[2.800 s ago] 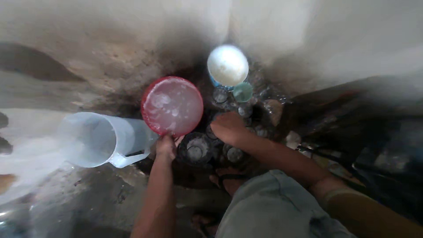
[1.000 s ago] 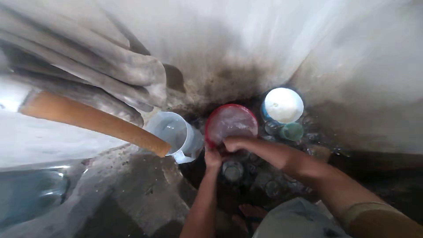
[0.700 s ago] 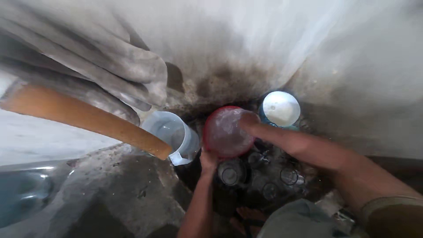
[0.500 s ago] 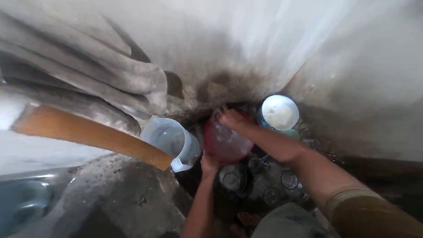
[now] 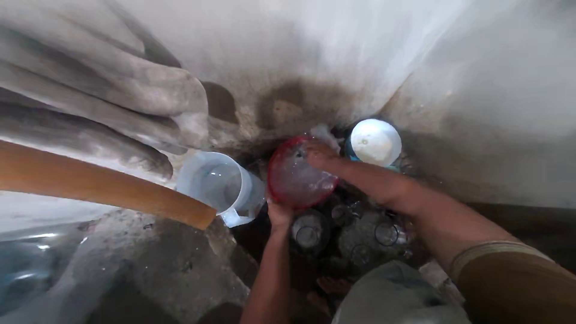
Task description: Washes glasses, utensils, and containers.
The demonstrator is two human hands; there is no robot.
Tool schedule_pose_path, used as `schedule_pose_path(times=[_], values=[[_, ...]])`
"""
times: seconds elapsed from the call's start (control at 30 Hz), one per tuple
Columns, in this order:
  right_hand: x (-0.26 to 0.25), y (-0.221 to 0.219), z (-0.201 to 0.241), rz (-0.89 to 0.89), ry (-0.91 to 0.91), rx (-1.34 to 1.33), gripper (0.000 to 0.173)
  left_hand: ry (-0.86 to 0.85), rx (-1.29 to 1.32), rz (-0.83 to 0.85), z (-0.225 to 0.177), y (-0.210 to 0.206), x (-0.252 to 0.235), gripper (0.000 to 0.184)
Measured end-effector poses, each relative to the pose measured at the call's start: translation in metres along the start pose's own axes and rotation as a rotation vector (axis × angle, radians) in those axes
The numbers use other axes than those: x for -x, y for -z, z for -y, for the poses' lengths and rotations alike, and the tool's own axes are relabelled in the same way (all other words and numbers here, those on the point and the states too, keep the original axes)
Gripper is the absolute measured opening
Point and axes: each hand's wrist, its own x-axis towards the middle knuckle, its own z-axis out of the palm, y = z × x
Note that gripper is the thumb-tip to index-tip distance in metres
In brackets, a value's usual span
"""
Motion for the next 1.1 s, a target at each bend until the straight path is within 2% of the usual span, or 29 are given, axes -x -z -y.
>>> schedule_pose_path(times=[0.07, 0.17, 0.23, 0.3, 0.33, 0.4, 0.47, 0.5, 0.53, 0.6, 0.7, 0.77, 0.87, 0.93, 1.0, 1.1], values=[[0.016, -0.002, 0.001, 0.134, -0.023, 0.114, 0.036, 0.008, 0.119, 0.0, -0.002, -0.001, 0.002, 0.077], [0.036, -0.007, 0.013, 0.374, -0.003, 0.086, 0.032, 0.021, 0.21, 0.02, -0.004, -0.002, 0.008, 0.077], [0.038, -0.031, 0.019, 0.459, -0.042, -0.04, 0.041, 0.046, 0.239, 0.058, -0.006, -0.004, 0.012, 0.077], [0.036, -0.045, 0.034, 0.514, -0.113, -0.163, 0.046, 0.032, 0.091, 0.062, -0.002, -0.004, 0.012, 0.085], [0.035, -0.039, 0.05, 0.553, -0.052, -0.174, 0.042, 0.012, -0.012, 0.064, 0.0, -0.004, 0.011, 0.092], [0.024, -0.042, 0.069, 0.453, 0.133, -0.204, 0.037, -0.016, -0.099, 0.074, 0.002, -0.004, 0.011, 0.091], [0.008, -0.041, 0.084, 0.298, 0.197, -0.203, 0.046, -0.006, -0.055, 0.062, 0.003, -0.006, 0.012, 0.073], [0.003, -0.036, 0.084, 0.245, 0.183, -0.169, 0.056, 0.006, -0.031, 0.058, 0.004, -0.007, 0.012, 0.076], [0.003, -0.028, 0.081, 0.216, 0.146, -0.14, 0.057, 0.014, 0.012, 0.048, 0.005, -0.008, 0.011, 0.084], [0.008, -0.023, 0.066, 0.125, 0.038, -0.101, 0.041, 0.032, 0.116, 0.016, 0.005, -0.011, 0.011, 0.09], [0.019, -0.024, 0.041, 0.178, -0.122, -0.114, 0.038, 0.052, 0.27, 0.016, 0.0, -0.012, 0.017, 0.086], [0.036, -0.022, 0.036, 0.21, -0.146, -0.018, 0.033, 0.07, 0.31, 0.023, -0.002, -0.016, 0.018, 0.082], [0.045, -0.024, 0.054, 0.464, -0.162, 0.029, 0.036, 0.109, 0.301, 0.043, -0.003, -0.023, 0.019, 0.082], [0.05, -0.027, 0.073, 0.546, -0.113, -0.026, 0.037, 0.103, 0.255, 0.072, -0.001, -0.023, 0.02, 0.075], [0.043, -0.038, 0.083, 0.494, 0.004, -0.07, 0.037, 0.065, 0.182, 0.072, 0.004, -0.022, 0.018, 0.066], [0.025, -0.038, 0.082, 0.27, 0.064, -0.118, 0.033, 0.038, 0.223, 0.047, 0.008, -0.022, 0.019, 0.083]])
